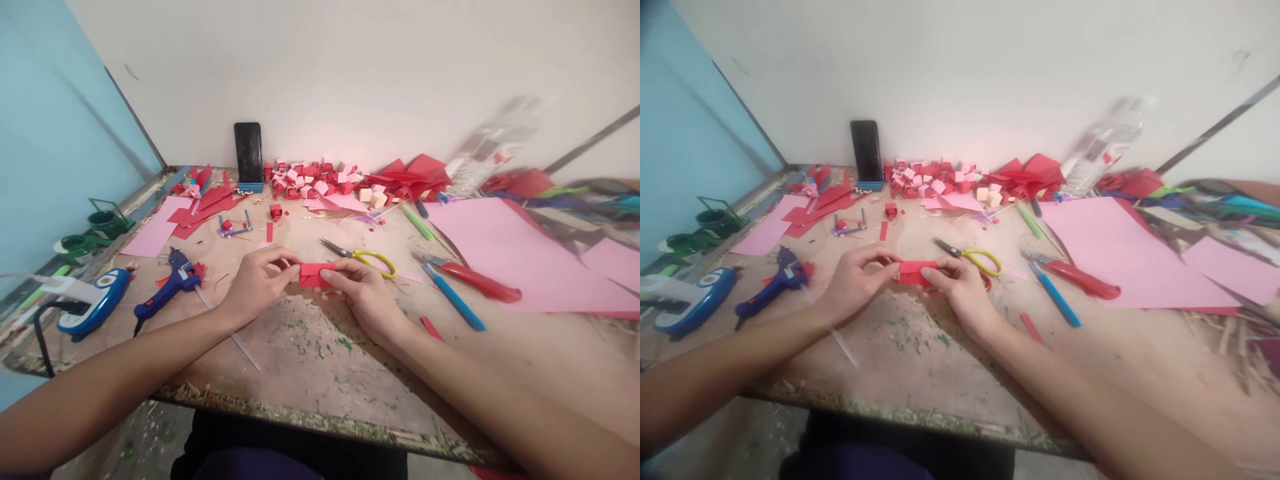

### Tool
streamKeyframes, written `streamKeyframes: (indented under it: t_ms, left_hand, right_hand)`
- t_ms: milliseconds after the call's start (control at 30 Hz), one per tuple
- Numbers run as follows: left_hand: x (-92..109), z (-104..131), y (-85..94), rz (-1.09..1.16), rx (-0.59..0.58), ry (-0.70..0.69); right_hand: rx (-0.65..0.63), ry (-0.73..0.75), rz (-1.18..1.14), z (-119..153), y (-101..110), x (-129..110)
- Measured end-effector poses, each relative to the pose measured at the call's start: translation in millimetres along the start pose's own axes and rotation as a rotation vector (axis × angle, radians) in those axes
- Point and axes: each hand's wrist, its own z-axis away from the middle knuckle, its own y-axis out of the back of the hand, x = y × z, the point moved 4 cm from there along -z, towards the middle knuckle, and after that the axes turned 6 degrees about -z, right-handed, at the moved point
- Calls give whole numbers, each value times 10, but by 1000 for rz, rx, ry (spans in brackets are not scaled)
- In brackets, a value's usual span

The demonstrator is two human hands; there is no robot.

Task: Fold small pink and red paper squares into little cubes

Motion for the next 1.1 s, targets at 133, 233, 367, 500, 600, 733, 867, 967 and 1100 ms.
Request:
streamKeyframes:
  t_ms: [133,233,367,500,600,733,867,967,1100]
  left_hand:
    - [-43,-9,-6,51,9,53]
    - [-120,-23,-32,132,-6,126]
    - [-150,-40,-58,193,-60,174]
    - [-78,-33,-74,199,-127,150]
    - [-67,-18,-94,150,-147,142]
    - [-113,-14,-116,168,-152,147]
    - [-135,-25,-109,161,-134,167]
    - [-114,-29,-98,135,-119,161]
    - [-79,-20,-95,113,-124,146]
  right_hand:
    - [-15,3,20,0,-4,8]
    - [-21,16,33,-2,-1,15]
    - [-8,17,36,-1,9,17]
    - [-7,18,75,12,1,7]
    - [-22,26,109,23,-18,-3]
    - [-16,32,114,21,-25,-5]
    - [-13,12,82,0,-5,19]
    - [-32,15,99,-6,3,14]
    - [-14,89,218,11,-7,-48]
